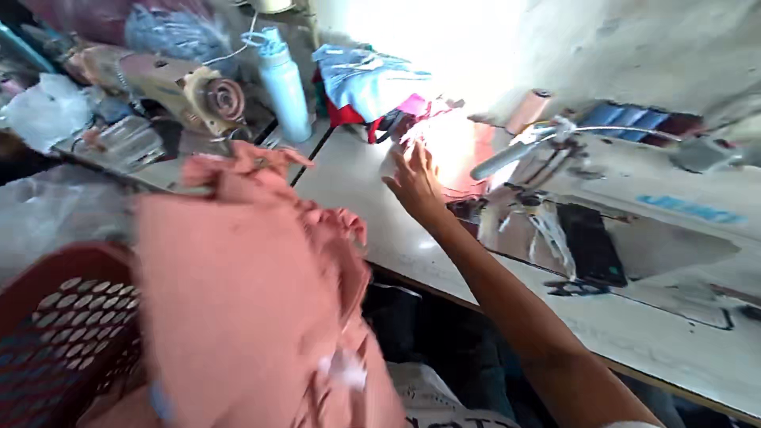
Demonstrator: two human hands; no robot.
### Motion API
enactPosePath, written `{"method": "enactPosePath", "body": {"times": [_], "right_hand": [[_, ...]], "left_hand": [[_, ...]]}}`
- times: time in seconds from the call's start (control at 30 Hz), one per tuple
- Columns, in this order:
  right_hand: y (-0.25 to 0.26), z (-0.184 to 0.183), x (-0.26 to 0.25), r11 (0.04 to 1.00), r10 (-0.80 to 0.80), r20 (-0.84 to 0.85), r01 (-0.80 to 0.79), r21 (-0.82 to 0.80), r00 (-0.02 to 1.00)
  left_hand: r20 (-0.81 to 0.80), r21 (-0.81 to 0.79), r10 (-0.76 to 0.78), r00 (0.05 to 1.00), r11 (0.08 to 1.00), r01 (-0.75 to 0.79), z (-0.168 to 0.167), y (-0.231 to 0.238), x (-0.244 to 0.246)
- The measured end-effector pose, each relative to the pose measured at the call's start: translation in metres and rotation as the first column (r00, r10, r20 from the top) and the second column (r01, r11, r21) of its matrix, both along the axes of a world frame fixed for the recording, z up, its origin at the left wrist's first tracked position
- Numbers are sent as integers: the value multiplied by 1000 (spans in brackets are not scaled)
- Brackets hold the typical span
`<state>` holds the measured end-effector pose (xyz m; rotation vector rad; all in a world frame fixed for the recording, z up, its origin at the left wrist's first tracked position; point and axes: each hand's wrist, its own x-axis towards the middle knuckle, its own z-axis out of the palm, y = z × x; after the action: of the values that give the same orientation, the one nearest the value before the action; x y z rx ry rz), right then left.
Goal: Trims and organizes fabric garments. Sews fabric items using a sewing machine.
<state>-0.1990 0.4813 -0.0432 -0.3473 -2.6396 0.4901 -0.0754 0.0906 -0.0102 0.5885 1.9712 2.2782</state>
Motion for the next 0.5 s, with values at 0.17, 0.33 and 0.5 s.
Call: {"method": "enactPosePath", "body": {"times": [0.17, 0.33, 0.5], "right_hand": [[68, -61, -18, 959, -282, 145, 281, 26, 948], [112, -58, -62, 988, -134, 163, 143, -48, 977], [113, -63, -56, 987, -144, -23, 142, -73, 989]], "left_hand": [[-203, -581, 120, 972, 784, -218, 16, 139, -122], [-218, -820, 171, 961, 502, -275, -28, 206, -237], [-314, -821, 103, 944, 469, -325, -51, 215, -284]]}}
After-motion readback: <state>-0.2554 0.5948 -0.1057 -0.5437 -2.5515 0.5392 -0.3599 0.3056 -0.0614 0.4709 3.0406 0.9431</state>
